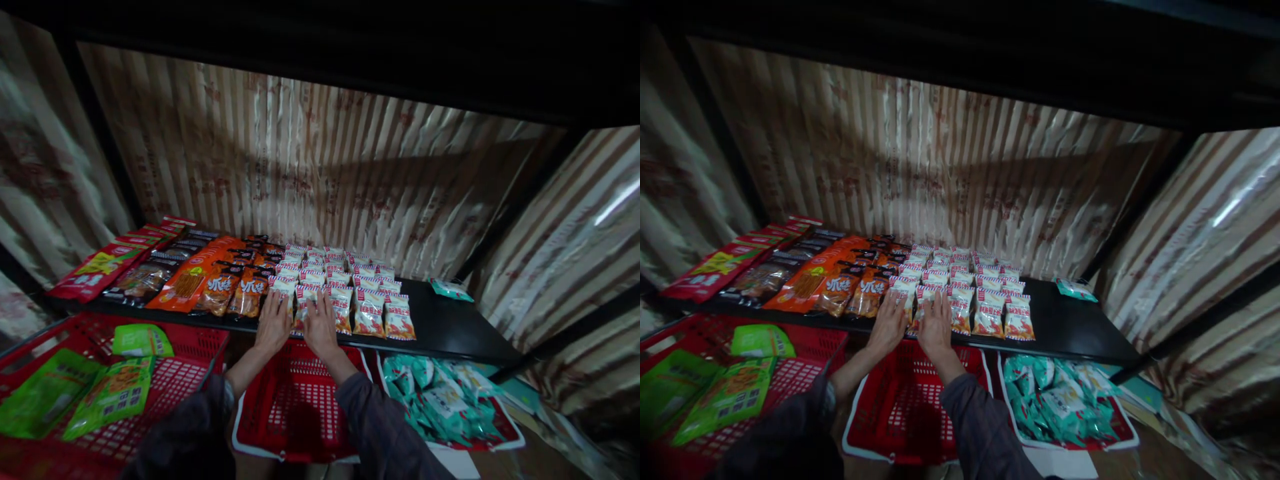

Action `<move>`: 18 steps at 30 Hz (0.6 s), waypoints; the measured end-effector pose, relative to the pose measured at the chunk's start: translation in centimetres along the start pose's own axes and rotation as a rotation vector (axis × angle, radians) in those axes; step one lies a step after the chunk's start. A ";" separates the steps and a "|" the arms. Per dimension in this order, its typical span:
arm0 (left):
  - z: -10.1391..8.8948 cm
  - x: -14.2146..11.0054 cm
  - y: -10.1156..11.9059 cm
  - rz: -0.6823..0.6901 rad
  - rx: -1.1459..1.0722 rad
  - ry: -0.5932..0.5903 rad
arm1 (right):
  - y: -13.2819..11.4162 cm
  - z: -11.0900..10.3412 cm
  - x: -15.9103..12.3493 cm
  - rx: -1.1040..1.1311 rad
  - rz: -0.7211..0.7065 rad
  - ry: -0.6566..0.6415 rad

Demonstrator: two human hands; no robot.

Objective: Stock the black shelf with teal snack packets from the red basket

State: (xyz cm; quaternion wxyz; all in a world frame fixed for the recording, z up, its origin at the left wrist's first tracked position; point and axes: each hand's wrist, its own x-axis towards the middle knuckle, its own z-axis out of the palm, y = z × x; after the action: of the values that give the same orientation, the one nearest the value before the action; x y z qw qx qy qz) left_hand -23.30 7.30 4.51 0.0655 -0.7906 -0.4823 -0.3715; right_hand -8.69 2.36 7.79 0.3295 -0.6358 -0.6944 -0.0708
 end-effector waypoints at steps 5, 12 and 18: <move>1.2 -0.5 1.9 -0.018 0.076 -0.095 | 6.0 -2.9 -3.2 -0.059 0.046 0.038; 0.6 -0.5 6.8 0.027 0.057 -0.114 | 10.7 -5.2 -8.0 0.034 0.104 0.059; 0.7 -0.7 10.5 0.029 0.023 -0.186 | 10.6 -6.6 -7.6 0.176 0.109 0.012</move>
State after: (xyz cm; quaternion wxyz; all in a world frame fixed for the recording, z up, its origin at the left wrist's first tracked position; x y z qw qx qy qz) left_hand -14.61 1.56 6.22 0.0349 -0.8278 -0.4792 -0.2897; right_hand 3.37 -5.50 5.37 0.3917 -0.6407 -0.6603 0.0045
